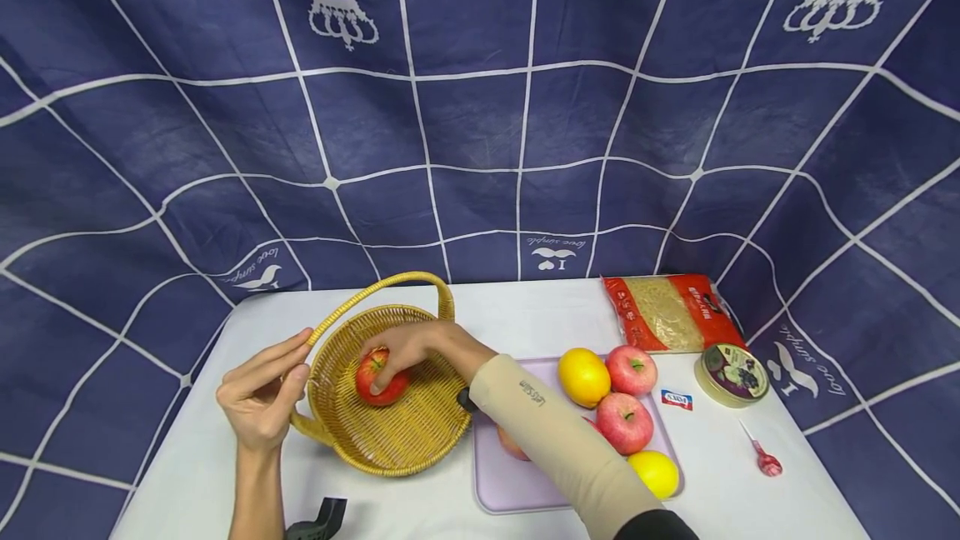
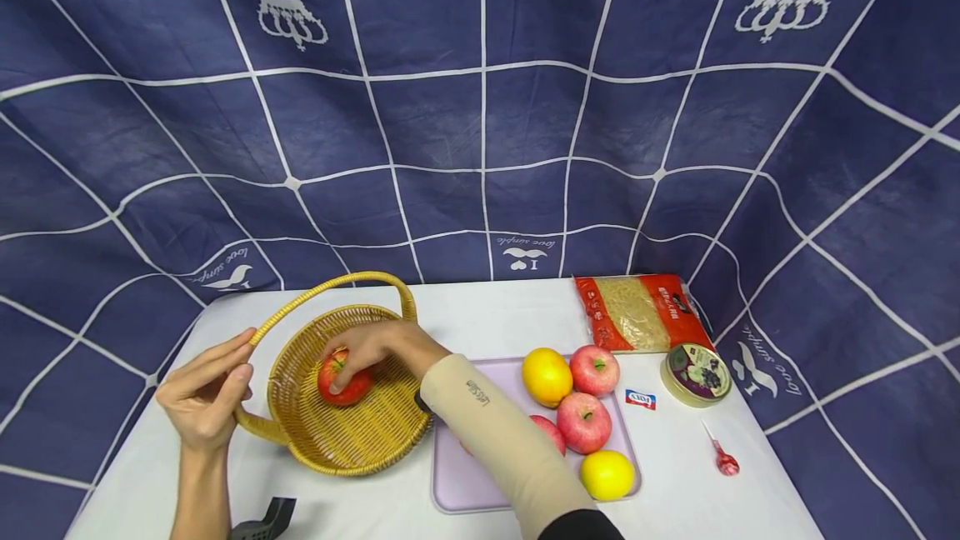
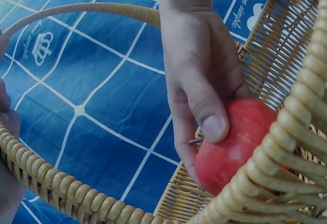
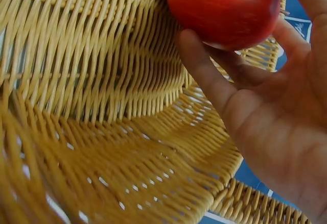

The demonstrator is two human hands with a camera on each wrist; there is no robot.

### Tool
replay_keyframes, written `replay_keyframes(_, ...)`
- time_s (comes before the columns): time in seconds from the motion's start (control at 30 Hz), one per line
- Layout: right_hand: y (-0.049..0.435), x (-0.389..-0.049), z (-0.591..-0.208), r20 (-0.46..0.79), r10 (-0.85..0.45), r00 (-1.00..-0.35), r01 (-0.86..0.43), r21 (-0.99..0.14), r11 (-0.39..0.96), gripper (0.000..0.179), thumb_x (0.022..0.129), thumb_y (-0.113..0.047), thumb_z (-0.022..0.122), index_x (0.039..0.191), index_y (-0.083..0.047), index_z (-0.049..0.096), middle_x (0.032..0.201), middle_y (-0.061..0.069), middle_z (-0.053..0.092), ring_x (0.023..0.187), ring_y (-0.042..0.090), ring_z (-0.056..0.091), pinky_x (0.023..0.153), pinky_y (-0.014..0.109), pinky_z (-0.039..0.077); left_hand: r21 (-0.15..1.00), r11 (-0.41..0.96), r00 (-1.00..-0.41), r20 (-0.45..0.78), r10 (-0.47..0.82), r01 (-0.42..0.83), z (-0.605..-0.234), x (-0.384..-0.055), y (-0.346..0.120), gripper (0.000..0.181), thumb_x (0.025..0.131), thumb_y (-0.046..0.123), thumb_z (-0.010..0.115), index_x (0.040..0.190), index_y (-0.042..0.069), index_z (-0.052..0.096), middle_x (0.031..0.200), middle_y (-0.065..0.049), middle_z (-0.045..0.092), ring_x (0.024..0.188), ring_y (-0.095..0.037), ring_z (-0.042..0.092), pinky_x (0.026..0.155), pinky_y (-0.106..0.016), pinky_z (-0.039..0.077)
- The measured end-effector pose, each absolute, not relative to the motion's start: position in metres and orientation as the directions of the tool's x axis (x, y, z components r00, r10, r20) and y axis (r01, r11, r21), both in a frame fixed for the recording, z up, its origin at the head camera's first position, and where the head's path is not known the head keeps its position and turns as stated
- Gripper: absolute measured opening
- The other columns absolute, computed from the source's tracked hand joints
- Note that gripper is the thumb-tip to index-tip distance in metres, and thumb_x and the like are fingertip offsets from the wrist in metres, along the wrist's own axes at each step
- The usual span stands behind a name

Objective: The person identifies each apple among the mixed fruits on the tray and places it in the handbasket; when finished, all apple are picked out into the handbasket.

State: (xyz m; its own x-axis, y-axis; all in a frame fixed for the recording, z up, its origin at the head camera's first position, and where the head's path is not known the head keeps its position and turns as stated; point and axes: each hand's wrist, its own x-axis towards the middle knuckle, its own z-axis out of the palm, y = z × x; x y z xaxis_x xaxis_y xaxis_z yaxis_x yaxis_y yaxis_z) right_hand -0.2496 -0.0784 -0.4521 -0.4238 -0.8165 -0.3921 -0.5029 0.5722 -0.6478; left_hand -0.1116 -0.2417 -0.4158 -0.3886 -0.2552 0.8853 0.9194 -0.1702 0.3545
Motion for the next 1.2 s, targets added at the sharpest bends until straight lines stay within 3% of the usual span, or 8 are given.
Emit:
replay_keyframes(0.3, -0.091, -0.244, -0.455, -0.322, -0.825, -0.465, -0.553, -0.623, 0.554, 0.059, 0.081, -0.048, 0.081, 0.134, -0.034, 0.059, 0.111, -0.016, 0.061, 0.104, 0.003, 0.054, 0.089, 0.021, 0.045, 0.352, -0.166, -0.385, 0.888, -0.251, 0.921, -0.416, -0.112, -0.241, 0.015, 0.069, -0.027, 0.058, 0.083, -0.032, 0.062, 0.101, -0.033, 0.07, 0.06, -0.013, 0.061, 0.034, -0.018, 0.031)
replay_keyframes(0.53, -0.095, -0.241, -0.458, -0.326, -0.804, -0.496, -0.435, -0.708, 0.556, 0.061, 0.082, -0.038, 0.082, 0.138, -0.03, 0.057, 0.106, -0.01, 0.059, 0.08, 0.008, 0.064, 0.07, 0.03, 0.061, 0.357, -0.17, -0.39, 0.887, -0.249, 0.919, -0.416, -0.112, -0.241, 0.015, 0.069, -0.027, 0.058, 0.082, -0.032, 0.062, 0.101, -0.033, 0.07, 0.059, -0.014, 0.061, 0.034, -0.019, 0.031)
replay_keyframes(0.97, -0.096, -0.24, -0.459, -0.271, -0.811, -0.519, -0.422, -0.743, 0.519, 0.06, 0.085, -0.037, 0.08, 0.139, -0.033, 0.057, 0.104, -0.01, 0.062, 0.074, 0.012, 0.066, 0.071, 0.03, 0.06, 0.363, -0.162, -0.394, 0.884, -0.25, 0.917, -0.416, -0.112, -0.241, 0.015, 0.069, -0.026, 0.058, 0.082, -0.032, 0.062, 0.101, -0.032, 0.071, 0.056, -0.012, 0.058, 0.034, -0.019, 0.03)
replay_keyframes(1.2, -0.097, -0.242, -0.459, -0.254, -0.811, -0.526, -0.428, -0.745, 0.511, 0.057, 0.085, -0.034, 0.08, 0.137, -0.032, 0.057, 0.108, -0.01, 0.061, 0.075, 0.011, 0.065, 0.065, 0.024, 0.058, 0.356, -0.171, -0.39, 0.886, -0.25, 0.919, -0.416, -0.112, -0.241, 0.015, 0.069, -0.026, 0.059, 0.082, -0.032, 0.062, 0.101, -0.033, 0.071, 0.057, -0.013, 0.058, 0.034, -0.019, 0.03)
